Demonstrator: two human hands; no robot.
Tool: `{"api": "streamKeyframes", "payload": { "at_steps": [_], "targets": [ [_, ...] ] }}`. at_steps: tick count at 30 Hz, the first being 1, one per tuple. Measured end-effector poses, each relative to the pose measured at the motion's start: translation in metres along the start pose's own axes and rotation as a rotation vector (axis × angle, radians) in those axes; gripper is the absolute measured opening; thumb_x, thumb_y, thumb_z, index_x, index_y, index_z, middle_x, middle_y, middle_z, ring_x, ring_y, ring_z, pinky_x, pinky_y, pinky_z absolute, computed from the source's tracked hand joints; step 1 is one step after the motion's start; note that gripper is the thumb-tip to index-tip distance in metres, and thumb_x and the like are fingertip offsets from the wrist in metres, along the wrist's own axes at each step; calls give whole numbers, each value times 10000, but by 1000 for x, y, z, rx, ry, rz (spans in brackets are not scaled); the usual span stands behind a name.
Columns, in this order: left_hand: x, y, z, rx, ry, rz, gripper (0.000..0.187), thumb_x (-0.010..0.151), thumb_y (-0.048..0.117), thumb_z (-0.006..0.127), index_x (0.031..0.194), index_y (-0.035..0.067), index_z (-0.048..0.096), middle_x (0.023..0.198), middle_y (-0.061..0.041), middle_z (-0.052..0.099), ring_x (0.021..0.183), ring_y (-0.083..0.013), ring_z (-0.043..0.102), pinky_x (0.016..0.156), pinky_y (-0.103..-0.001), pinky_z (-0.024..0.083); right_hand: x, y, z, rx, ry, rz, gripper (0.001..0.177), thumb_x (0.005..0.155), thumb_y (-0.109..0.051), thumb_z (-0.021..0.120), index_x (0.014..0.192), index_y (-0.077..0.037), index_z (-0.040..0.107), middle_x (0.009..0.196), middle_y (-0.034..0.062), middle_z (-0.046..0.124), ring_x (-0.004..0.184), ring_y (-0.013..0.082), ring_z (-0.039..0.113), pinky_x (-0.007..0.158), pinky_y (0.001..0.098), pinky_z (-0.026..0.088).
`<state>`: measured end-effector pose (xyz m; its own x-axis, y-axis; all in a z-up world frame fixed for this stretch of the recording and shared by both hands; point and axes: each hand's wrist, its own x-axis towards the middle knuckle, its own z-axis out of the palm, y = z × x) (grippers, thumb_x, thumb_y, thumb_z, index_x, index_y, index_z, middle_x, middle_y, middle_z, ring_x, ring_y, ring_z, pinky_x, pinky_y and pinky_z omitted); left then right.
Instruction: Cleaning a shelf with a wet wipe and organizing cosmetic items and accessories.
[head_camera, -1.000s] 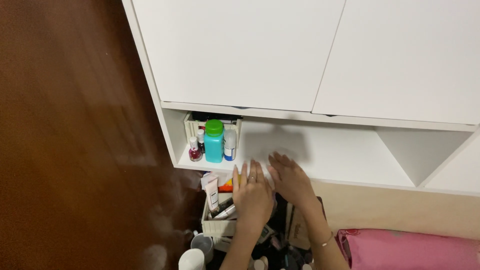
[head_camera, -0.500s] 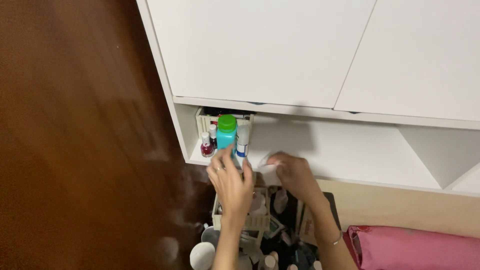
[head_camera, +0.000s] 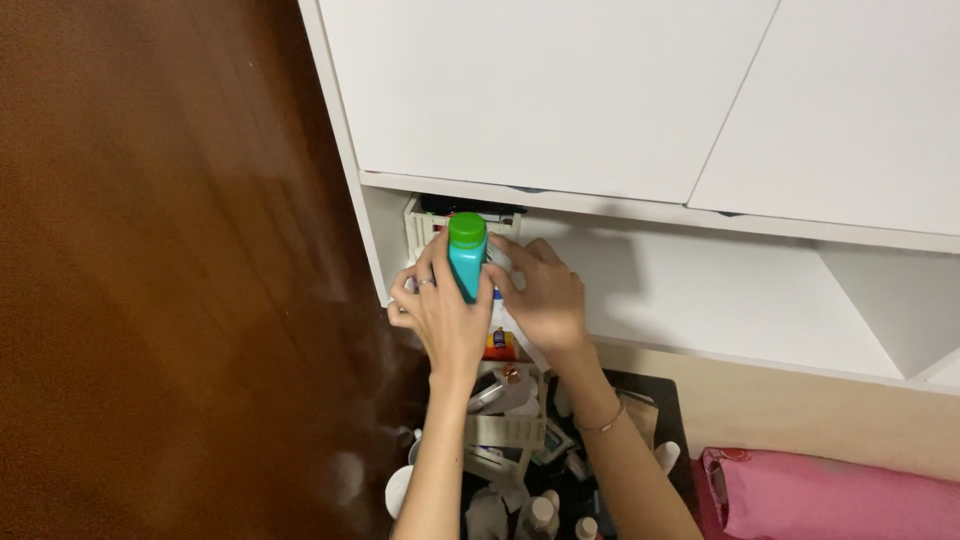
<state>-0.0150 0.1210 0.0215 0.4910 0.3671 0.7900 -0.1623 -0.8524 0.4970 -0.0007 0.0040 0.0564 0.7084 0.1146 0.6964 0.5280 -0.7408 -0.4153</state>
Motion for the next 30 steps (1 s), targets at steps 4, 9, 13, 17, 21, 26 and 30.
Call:
{"api": "streamKeyframes", "payload": {
  "at_steps": [4,9,13,17,21,26,30],
  "targets": [
    [-4,-3,8,49,-28,-35,694,859,370,765,1477,143,546,1287,-39,665,1235,-313,406,972,-536,237,-3,9,9,21,107,-61,355,901,-358,753,1228,-226,711,1068,75,715,830,281,734,677,415,591],
    [-4,-1,13,118,78,-12,714,839,426,771,1431,69,590,1166,-101,701,1190,-329,425,925,-550,238,2,24,13,134,52,-63,386,923,-326,798,1215,-152,615,1137,58,745,973,311,737,763,415,593],
    [-4,1,13,131,107,7,595,849,403,788,1351,110,659,1172,-96,703,1231,-315,447,941,-540,237,2,38,8,168,103,-156,433,903,-261,808,1265,-138,605,1166,84,733,1015,311,734,816,411,583],
    [-13,11,-3,-14,117,27,566,791,377,830,1290,139,710,1114,-57,713,1219,-296,473,1002,-529,232,-13,27,-40,181,81,-107,421,890,-188,797,1280,-109,658,1185,113,706,811,268,682,746,396,555],
    [-27,25,-35,-190,105,33,550,767,310,873,1250,97,717,1101,-91,701,1164,-299,556,1000,-483,300,-37,13,-94,299,-9,40,373,862,-185,799,1212,-100,701,1191,85,719,723,222,648,615,378,511],
    [-71,43,-76,-501,-30,-51,550,787,196,873,1287,62,688,1126,-117,692,1020,-261,673,924,-372,530,-96,42,-110,296,-57,-122,399,851,-217,837,1208,-103,702,1167,74,729,924,229,694,791,386,540],
    [-131,50,-95,-564,-265,-114,557,755,138,872,1270,37,684,1126,-123,703,997,-220,712,855,-345,575,-145,47,-118,245,-220,64,420,768,-246,869,1148,-125,735,1095,66,730,831,244,713,783,392,563]
  ]
}}
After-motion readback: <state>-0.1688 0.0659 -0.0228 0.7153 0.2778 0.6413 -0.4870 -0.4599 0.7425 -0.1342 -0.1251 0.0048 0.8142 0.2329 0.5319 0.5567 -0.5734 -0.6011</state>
